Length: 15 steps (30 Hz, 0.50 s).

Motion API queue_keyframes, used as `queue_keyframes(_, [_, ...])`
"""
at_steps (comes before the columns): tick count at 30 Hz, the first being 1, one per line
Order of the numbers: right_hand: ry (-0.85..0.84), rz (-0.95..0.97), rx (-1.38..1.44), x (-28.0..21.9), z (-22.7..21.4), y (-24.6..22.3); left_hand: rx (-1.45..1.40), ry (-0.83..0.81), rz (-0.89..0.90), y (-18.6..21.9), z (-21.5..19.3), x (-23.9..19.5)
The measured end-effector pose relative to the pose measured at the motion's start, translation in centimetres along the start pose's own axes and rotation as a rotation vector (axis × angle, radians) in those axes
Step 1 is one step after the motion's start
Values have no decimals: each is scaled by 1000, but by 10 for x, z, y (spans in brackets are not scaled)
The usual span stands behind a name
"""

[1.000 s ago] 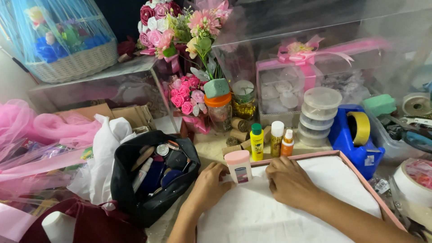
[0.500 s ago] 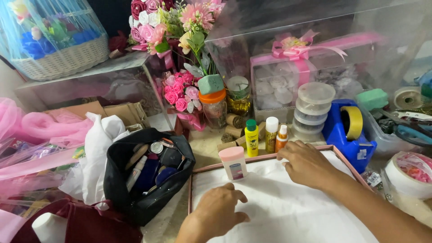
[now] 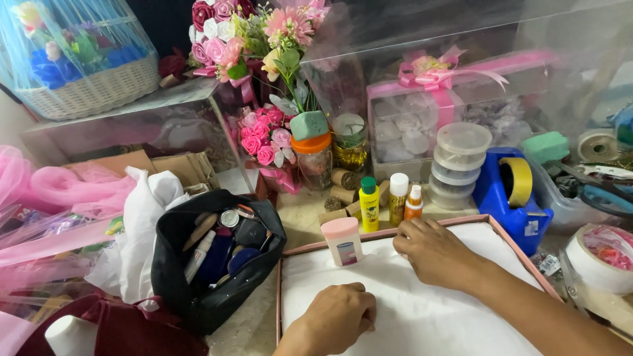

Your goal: The person uses a hot glue gun to apply glue to the bottom of a white bottle and places it on a white foam sheet inside a pink box. They repeat the process with a yellow bottle, applying glue and positioning it next to the first bottle. The person then picks up a gold bottle and prepares to apply glue.

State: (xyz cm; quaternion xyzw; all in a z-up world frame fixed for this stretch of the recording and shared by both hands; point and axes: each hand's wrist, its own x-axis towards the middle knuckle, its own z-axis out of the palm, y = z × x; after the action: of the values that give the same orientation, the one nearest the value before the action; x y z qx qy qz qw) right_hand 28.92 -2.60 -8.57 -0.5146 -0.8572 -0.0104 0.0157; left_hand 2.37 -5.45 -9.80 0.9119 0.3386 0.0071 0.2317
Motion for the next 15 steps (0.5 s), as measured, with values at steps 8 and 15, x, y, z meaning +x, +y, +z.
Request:
queue_keyframes(8, [-170,120,2,-1,-24,-4,-89,-11,138,1,2,-2])
queue_keyframes(15, [-226,220,281,-5,-32,4,-83,-4,158,-1,6,-2])
